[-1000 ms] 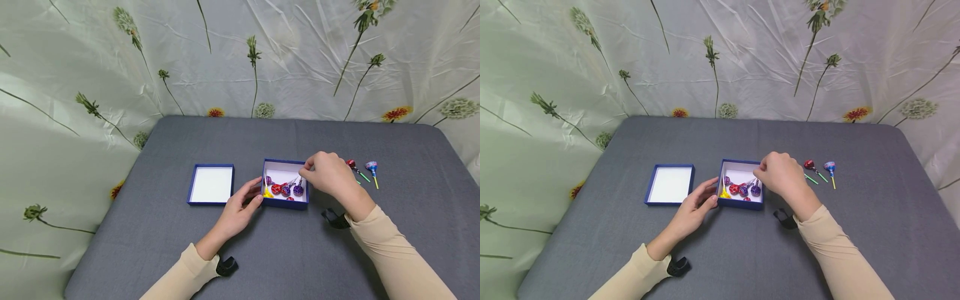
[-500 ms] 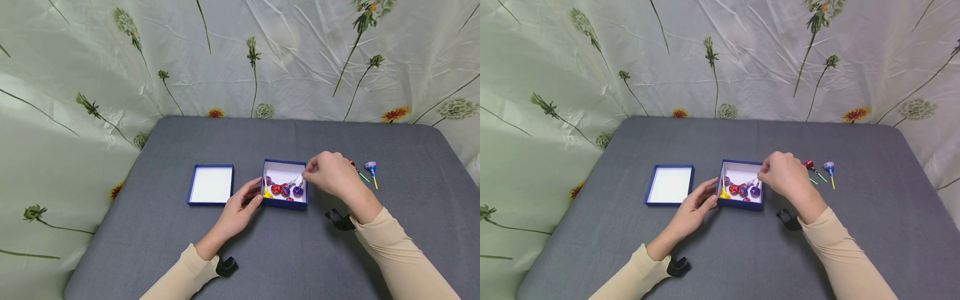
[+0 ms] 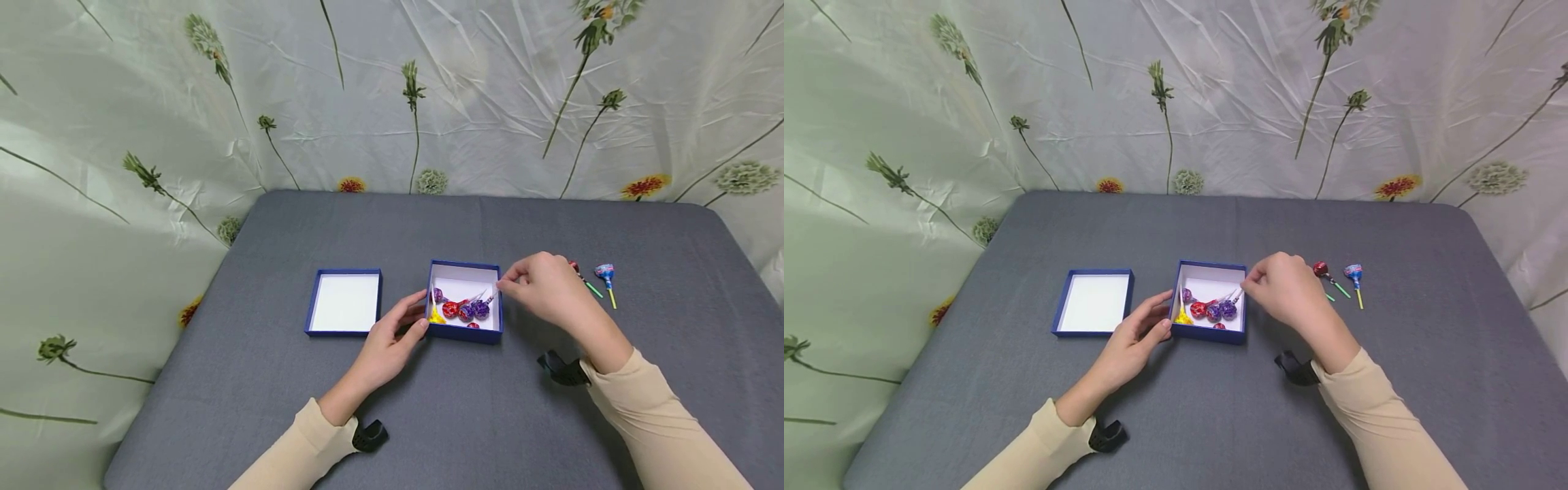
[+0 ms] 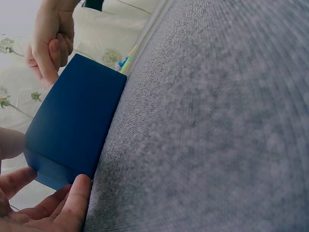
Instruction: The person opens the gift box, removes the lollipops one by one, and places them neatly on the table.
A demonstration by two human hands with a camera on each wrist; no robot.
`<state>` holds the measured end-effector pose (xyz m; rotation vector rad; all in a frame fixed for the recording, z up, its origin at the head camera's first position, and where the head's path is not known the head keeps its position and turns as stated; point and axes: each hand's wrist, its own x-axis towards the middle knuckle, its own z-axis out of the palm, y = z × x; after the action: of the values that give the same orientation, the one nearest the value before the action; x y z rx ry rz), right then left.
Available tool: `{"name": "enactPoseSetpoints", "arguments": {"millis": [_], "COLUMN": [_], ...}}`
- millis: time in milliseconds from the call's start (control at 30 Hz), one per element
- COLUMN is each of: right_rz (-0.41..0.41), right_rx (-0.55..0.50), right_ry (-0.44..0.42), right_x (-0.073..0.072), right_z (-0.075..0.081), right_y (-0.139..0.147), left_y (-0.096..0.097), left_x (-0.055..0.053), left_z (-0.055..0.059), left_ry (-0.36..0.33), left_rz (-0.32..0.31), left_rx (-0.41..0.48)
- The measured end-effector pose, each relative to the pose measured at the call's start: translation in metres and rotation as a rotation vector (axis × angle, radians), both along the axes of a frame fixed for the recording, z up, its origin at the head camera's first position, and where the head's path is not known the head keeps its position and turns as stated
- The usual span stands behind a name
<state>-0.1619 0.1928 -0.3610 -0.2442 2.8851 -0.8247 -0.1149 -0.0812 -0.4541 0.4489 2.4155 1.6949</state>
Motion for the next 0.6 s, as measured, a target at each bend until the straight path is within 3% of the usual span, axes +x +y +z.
{"name": "enactPoseSetpoints", "arguments": {"millis": [167,600], "right_rz": [-0.027,-0.056], "right_rx": [-0.043,-0.123], "right_ry": [-0.012,0.053], "right_x": [0.001,0.005], "right_z": [-0.004,-0.012], "right_y": [0.005,0.019], "left_y": [0.0,0.001], "left_x": [0.0,0.0], "left_z": [0.001,0.001], "left_ry": [-0.001,-0.009], "left_rz": [-0.001,-0.005], "left_rx": [-0.004,0.007]}}
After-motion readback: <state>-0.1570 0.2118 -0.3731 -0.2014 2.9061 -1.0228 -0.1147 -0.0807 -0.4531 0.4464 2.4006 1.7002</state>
